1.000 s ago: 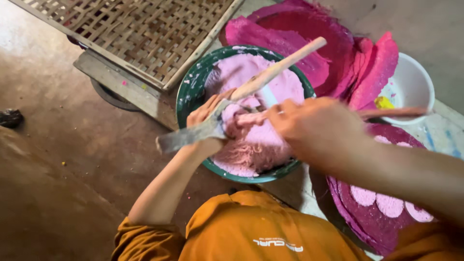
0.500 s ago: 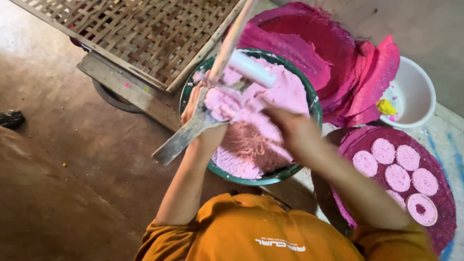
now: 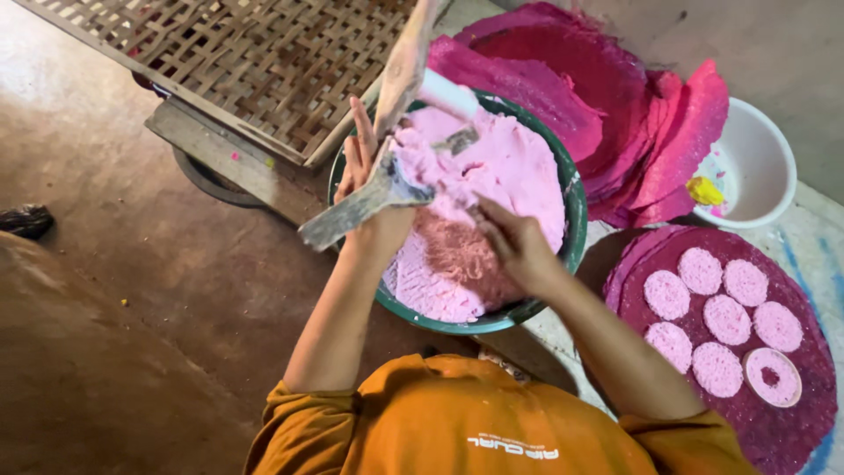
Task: The person uses a wooden press tool and a circular mold to form and cut small pink dough circles on a purple mat.
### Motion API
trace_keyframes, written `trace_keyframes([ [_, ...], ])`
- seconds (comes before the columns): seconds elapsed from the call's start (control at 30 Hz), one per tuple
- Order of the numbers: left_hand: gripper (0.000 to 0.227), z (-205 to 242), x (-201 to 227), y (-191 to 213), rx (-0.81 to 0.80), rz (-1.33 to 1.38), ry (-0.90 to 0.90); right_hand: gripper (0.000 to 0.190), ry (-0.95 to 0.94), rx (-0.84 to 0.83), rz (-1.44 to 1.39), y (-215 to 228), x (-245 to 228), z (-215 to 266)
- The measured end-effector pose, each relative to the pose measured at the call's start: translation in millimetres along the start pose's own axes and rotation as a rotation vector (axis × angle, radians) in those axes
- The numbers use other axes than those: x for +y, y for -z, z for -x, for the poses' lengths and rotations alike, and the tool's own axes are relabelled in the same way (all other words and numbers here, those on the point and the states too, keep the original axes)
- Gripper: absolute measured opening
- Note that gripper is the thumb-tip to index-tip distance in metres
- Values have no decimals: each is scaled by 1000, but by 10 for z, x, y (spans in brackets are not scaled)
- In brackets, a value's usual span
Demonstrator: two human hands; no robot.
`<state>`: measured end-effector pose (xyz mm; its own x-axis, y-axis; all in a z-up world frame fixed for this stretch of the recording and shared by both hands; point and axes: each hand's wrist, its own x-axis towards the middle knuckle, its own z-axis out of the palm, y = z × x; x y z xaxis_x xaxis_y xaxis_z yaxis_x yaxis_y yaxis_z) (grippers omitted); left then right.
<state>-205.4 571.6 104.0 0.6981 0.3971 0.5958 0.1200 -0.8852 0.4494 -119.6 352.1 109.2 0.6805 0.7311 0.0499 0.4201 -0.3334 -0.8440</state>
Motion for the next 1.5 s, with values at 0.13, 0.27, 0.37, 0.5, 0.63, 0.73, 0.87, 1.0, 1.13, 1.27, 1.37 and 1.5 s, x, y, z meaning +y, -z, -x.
trace_keyframes([
  [0.13,80,-72,-256,-88,35,-140,-3,42,150,-57,-30,-187,255,228],
  [0.27,59,-150,-516,-67,119,388,172,49,-297,-246,-279,-115,392,437],
  [0.37,30,-131,-345,-34,33,914,458,71,-334,-444,-691,21,441,441],
  [0.5,32,149,401,36,-301,1443,588,71,394,-45,-169,297,376,341],
  [0.63,50,731,1462,-89,-962,1763,651,82,571,253,-1133,749,165,730],
  [0.73,47,925,2000,-134,-1142,1992,494,87,454,135,-1519,1260,46,1359],
  [0.87,39,784,2407,-62,-918,1550,-73,74,464,613,-525,1780,-34,2113],
  [1.0,29,830,2876,-114,-1087,843,-113,34,622,491,202,2124,76,2810],
  [1.13,45,1094,3345,-388,-1374,294,-245,33,784,474,481,2126,320,3232],
  [1.27,33,1422,3698,-646,-1332,1358,-68,37,552,462,513,1983,440,3522],
  [1.37,44,1521,3867,-833,-1459,1542,91,60,354,454,349,2178,545,3704],
  [1.5,41,1385,4243,-1389,-1285,1206,-287,91,-121,-128,-508,2992,944,4065],
])
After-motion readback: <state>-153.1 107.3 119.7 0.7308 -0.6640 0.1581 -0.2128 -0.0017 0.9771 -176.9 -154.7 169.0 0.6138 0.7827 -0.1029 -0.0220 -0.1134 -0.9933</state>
